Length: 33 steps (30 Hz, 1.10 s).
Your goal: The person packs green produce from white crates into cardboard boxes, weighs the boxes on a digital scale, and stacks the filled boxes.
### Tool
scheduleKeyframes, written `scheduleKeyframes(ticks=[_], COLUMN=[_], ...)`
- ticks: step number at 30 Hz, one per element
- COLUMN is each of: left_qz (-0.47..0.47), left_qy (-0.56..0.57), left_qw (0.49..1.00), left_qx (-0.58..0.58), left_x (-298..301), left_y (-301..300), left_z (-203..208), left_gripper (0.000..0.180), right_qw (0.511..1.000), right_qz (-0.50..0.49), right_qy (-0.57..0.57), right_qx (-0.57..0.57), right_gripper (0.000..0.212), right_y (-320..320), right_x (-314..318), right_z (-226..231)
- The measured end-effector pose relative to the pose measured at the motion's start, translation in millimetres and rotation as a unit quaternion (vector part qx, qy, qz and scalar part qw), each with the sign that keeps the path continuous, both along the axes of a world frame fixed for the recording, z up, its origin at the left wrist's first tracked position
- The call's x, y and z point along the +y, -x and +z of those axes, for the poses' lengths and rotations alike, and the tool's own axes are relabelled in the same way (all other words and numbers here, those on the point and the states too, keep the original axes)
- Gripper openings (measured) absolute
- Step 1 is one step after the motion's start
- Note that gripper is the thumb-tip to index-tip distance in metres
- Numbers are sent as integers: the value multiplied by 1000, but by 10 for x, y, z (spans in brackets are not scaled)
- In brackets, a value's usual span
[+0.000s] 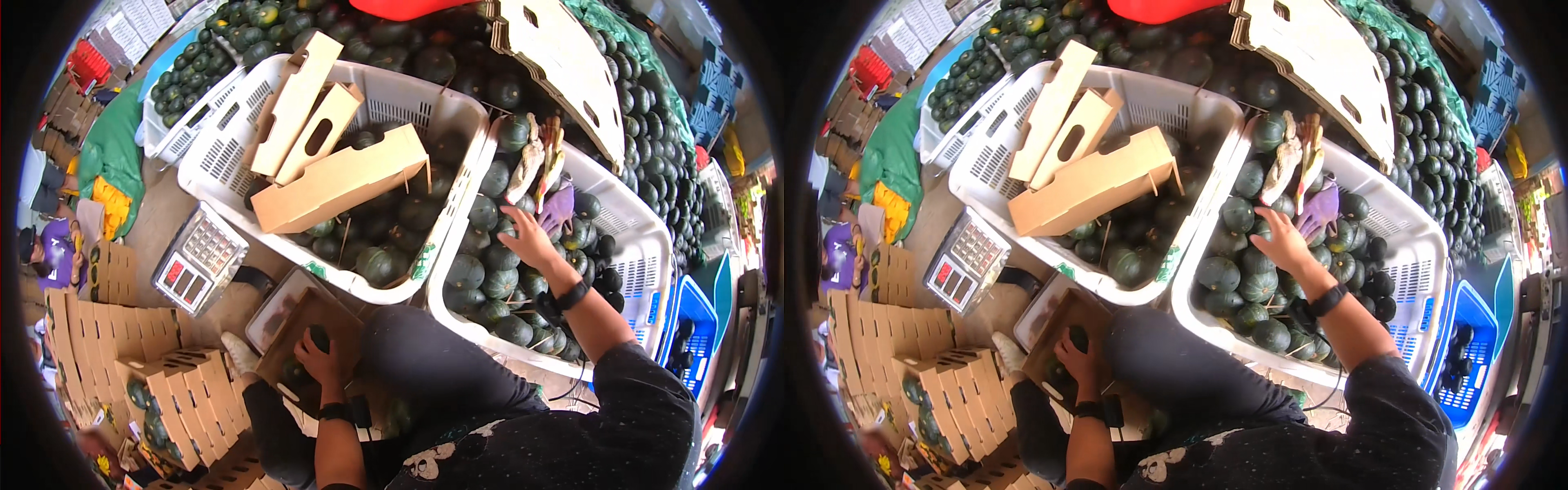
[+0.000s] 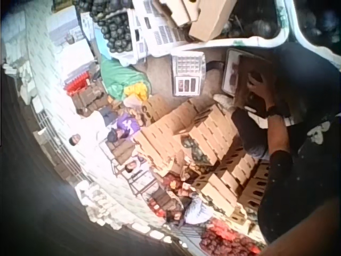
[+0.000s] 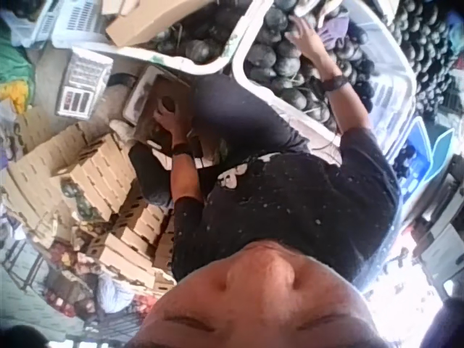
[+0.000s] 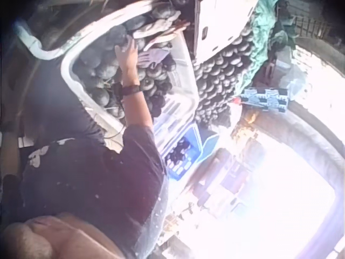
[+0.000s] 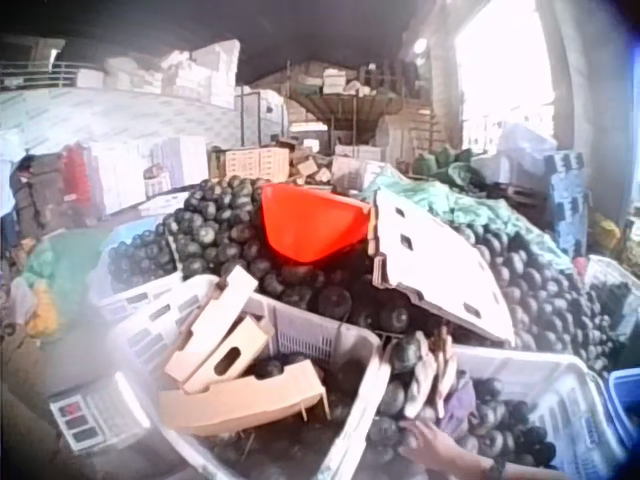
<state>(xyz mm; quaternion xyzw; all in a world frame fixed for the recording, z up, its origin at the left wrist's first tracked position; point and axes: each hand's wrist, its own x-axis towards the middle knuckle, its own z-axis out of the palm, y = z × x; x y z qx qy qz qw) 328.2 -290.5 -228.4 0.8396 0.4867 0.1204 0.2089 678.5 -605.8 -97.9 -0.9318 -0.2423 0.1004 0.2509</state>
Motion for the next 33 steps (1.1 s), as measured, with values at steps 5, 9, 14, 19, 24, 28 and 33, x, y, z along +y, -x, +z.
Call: scheduleKeyframes(ticks=[5, 9, 14, 19, 24, 28, 33], left_qz=[-128, -109, -63, -116, 7, 93, 40], left_qy=[-8, 39, 192, 259, 322, 381, 432], left_qw=[989, 993, 961, 909, 884, 871, 849], left_qx=[71, 39, -188, -306, -340, -296, -302], left_x=[-76, -126, -201, -479, -431, -482, -581], left_y=[184, 130, -310, -366, -2, 135, 39], left_z=[-422, -275, 939, 1538, 1441, 1412, 1530], left_gripper=[72, 73, 56, 40, 32, 33, 33], right_qw=[973, 998, 671, 709, 918, 981, 981], right_qz=[-133, -61, -59, 23, 159, -24, -186], right_qy=[189, 1, -473, -447, 43, -109, 46], right_qx=[-6, 32, 568, 544, 362, 158, 30], right_gripper=[77, 66, 43, 46, 66, 76, 74], right_y=[-44, -188, 182, 597, 307, -8, -189], right_x=[742, 459, 84, -38, -431, -57, 721], right_z=[-174, -201, 61, 299, 384, -66, -167])
